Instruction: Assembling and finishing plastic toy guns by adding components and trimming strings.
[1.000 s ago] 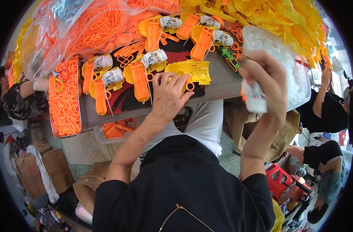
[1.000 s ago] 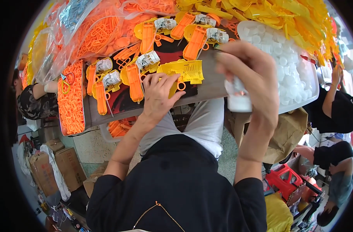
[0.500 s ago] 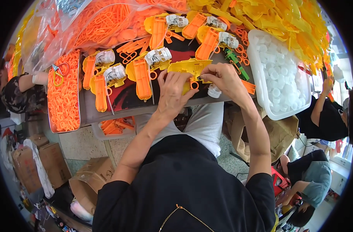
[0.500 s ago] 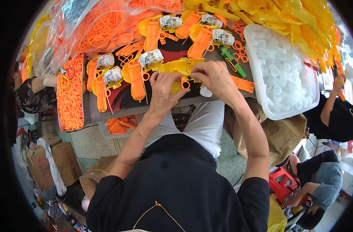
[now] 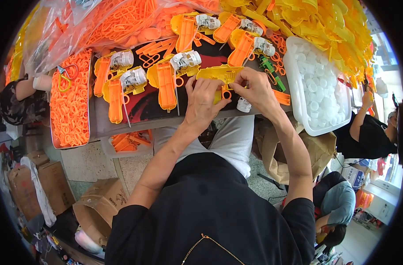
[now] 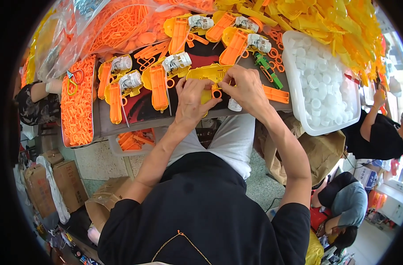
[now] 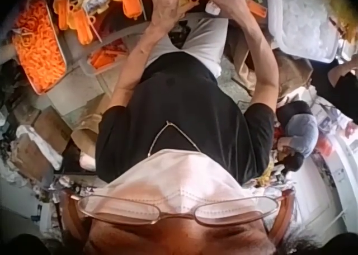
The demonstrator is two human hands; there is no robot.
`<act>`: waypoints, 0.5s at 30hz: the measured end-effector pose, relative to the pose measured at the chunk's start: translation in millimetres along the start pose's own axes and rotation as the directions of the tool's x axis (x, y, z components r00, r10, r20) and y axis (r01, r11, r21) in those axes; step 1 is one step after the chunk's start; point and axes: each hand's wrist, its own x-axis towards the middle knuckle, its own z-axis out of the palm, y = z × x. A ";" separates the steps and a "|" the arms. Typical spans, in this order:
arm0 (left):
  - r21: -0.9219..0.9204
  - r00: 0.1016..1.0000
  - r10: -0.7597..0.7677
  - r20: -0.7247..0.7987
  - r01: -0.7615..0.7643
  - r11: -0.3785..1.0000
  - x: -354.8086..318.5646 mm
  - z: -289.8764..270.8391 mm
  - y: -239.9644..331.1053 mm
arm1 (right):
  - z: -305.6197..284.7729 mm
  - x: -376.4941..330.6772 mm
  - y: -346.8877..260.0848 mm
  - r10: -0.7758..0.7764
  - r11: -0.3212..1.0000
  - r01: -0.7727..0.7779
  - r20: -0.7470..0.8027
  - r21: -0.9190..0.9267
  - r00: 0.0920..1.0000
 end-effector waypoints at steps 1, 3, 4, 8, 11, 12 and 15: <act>0.000 1.000 0.001 -0.001 -0.001 1.000 -0.2 0.0 0.1 | 0.2 -0.1 -0.8 0.007 1.000 -0.007 -0.002 0.010 1.000; -0.004 1.000 -0.001 -0.005 0.001 1.000 -0.6 0.3 -0.8 | 0.3 0.8 -2.2 0.011 1.000 -0.011 0.000 0.015 1.000; -0.004 1.000 0.000 -0.004 0.000 1.000 -0.9 0.6 -1.1 | 0.0 1.5 -2.5 0.000 1.000 0.000 0.008 0.001 1.000; -0.018 1.000 -0.016 0.001 0.016 1.000 -1.7 0.0 -0.7 | -1.1 3.0 -9.3 0.028 0.999 -0.027 0.044 -0.029 0.999; -0.038 1.000 -0.013 0.003 0.013 0.999 -1.8 -1.4 -0.4 | 3.2 0.6 -13.9 -0.120 0.968 0.107 -0.041 -0.227 0.992; -0.041 1.000 -0.014 0.005 0.014 0.999 -1.7 -1.7 -0.4 | 4.6 0.3 -14.7 -0.119 0.967 0.108 -0.036 -0.230 0.992; -0.047 1.000 -0.023 0.012 0.023 0.999 -1.8 -2.6 0.2 | 9.0 -0.9 -16.1 -0.095 0.974 0.084 -0.046 -0.211 0.994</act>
